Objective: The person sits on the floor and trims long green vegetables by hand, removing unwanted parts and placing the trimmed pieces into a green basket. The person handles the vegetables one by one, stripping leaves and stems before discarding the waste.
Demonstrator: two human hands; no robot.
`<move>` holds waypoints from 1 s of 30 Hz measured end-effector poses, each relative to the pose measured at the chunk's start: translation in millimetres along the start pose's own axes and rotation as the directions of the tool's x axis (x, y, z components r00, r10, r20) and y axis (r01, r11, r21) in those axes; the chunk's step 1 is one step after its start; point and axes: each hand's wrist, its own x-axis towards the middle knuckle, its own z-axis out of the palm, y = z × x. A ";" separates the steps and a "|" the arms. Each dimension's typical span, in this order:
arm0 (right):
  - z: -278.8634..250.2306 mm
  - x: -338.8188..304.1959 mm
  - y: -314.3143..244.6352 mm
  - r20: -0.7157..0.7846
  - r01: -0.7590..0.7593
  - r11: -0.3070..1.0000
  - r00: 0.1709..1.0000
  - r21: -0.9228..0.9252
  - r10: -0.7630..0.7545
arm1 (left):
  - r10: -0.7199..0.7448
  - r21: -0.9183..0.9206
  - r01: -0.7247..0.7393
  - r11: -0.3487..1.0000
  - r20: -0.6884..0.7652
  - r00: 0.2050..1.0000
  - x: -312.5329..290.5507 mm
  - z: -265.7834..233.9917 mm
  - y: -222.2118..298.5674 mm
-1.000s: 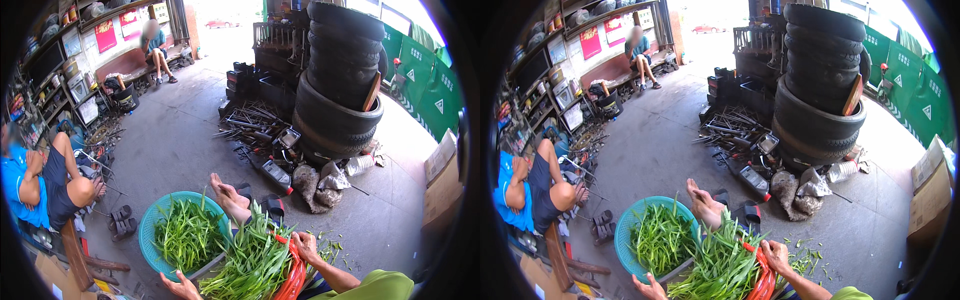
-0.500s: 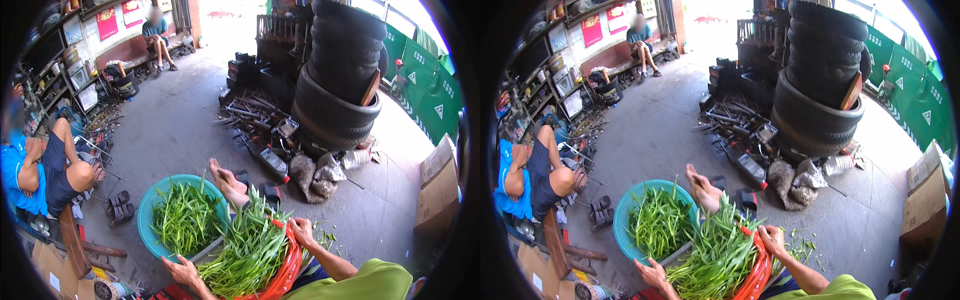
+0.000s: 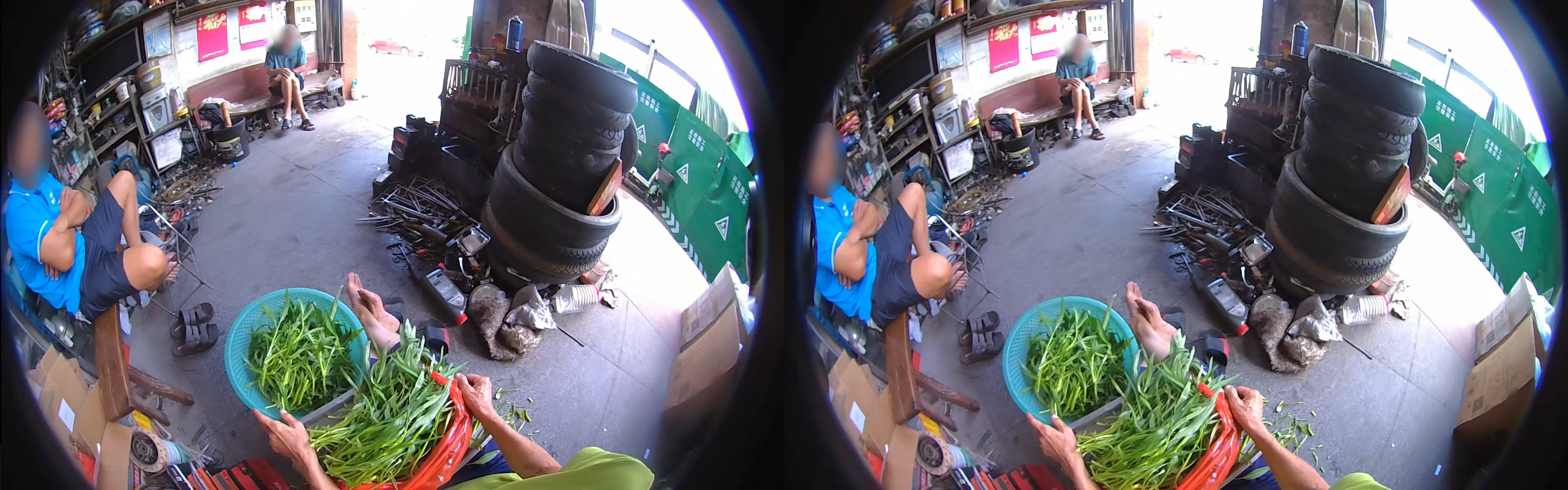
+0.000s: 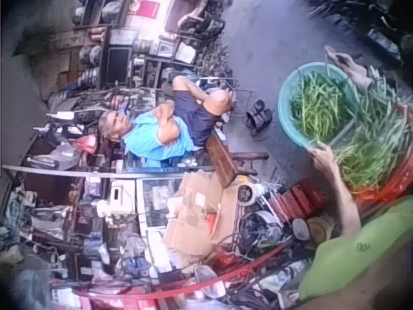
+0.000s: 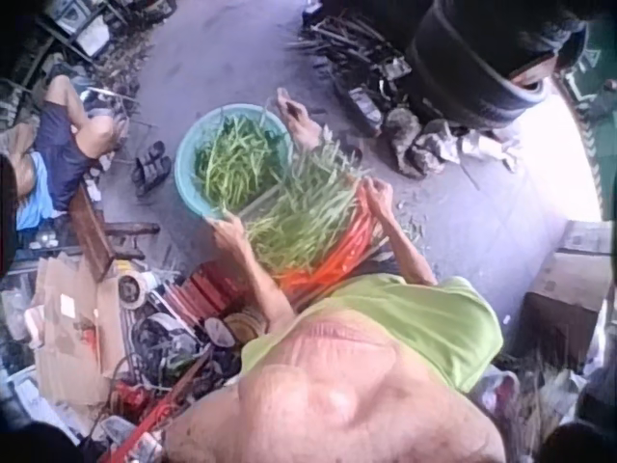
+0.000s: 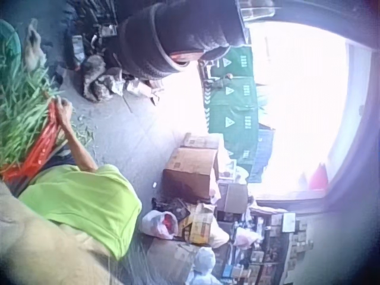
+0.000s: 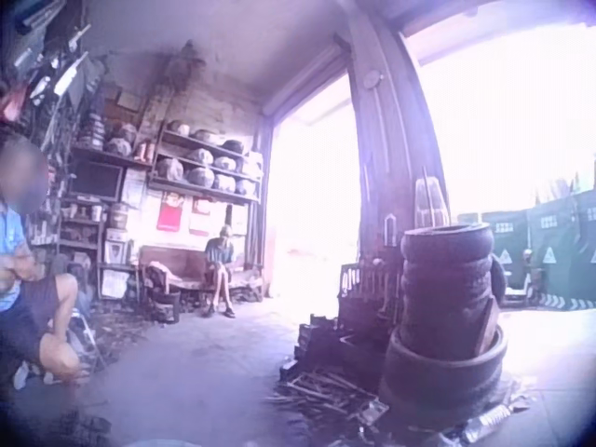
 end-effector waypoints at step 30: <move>-10.6 7.4 14.9 0.080 -0.033 0.998 0.996 -0.045 0.036 | 0.096 -0.318 -0.141 0.938 -0.154 0.983 -28.5 1.2 -29.6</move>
